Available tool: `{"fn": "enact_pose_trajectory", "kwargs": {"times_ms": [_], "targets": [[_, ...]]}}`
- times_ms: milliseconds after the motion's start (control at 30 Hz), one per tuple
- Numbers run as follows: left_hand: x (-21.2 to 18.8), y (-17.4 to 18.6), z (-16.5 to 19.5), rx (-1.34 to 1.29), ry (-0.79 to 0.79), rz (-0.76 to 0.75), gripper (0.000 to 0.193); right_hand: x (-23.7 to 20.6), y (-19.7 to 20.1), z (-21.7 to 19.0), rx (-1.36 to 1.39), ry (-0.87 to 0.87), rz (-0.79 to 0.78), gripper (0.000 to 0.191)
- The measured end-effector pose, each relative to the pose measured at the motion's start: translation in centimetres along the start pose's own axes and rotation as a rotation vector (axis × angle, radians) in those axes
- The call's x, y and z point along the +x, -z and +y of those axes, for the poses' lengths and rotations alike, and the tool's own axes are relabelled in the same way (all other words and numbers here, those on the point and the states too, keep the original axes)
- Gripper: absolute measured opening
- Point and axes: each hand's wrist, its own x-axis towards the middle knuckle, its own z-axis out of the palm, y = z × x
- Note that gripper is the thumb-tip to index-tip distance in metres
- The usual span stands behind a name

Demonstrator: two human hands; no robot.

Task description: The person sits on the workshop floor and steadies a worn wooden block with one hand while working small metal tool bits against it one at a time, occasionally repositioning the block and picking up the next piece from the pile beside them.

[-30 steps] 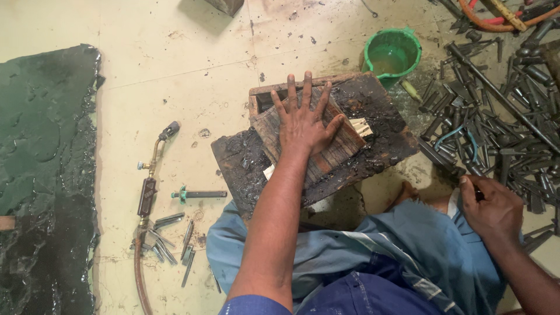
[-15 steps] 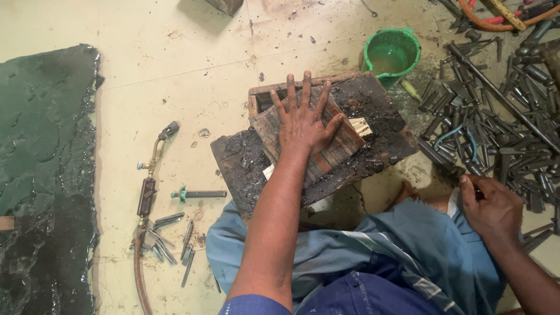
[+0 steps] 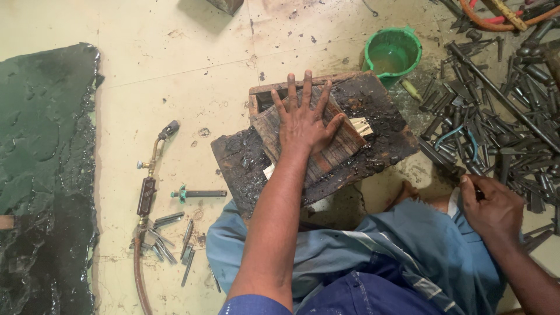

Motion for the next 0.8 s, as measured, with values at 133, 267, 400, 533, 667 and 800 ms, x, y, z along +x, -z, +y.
{"fn": "enact_pose_trajectory", "kwargs": {"times_ms": [133,267,400,533,667,800], "targets": [[0.05,0.03,0.01,-0.004,0.003,-0.016,0.086,0.02,0.03,-0.04,-0.012,0.013,0.01,0.023],[-0.06,0.01,0.02,-0.001,-0.002,0.004,0.087,-0.07,-0.11,0.25,-0.011,0.002,0.005,0.023],[-0.09,0.01,0.01,0.003,0.0,0.005,0.086,-0.06,-0.28,0.63,-0.019,0.023,-0.008,0.024],[-0.02,-0.04,-0.01,0.005,0.002,-0.016,0.086,0.0,-0.42,0.79,-0.042,0.001,-0.029,0.025],[0.07,-0.09,-0.07,0.014,0.0,-0.018,0.086,-0.01,-0.41,0.86,-0.039,0.01,-0.033,0.026],[0.08,-0.13,-0.11,0.015,0.0,-0.024,0.086,-0.06,-0.47,0.79,-0.058,0.022,-0.006,0.024]]}}
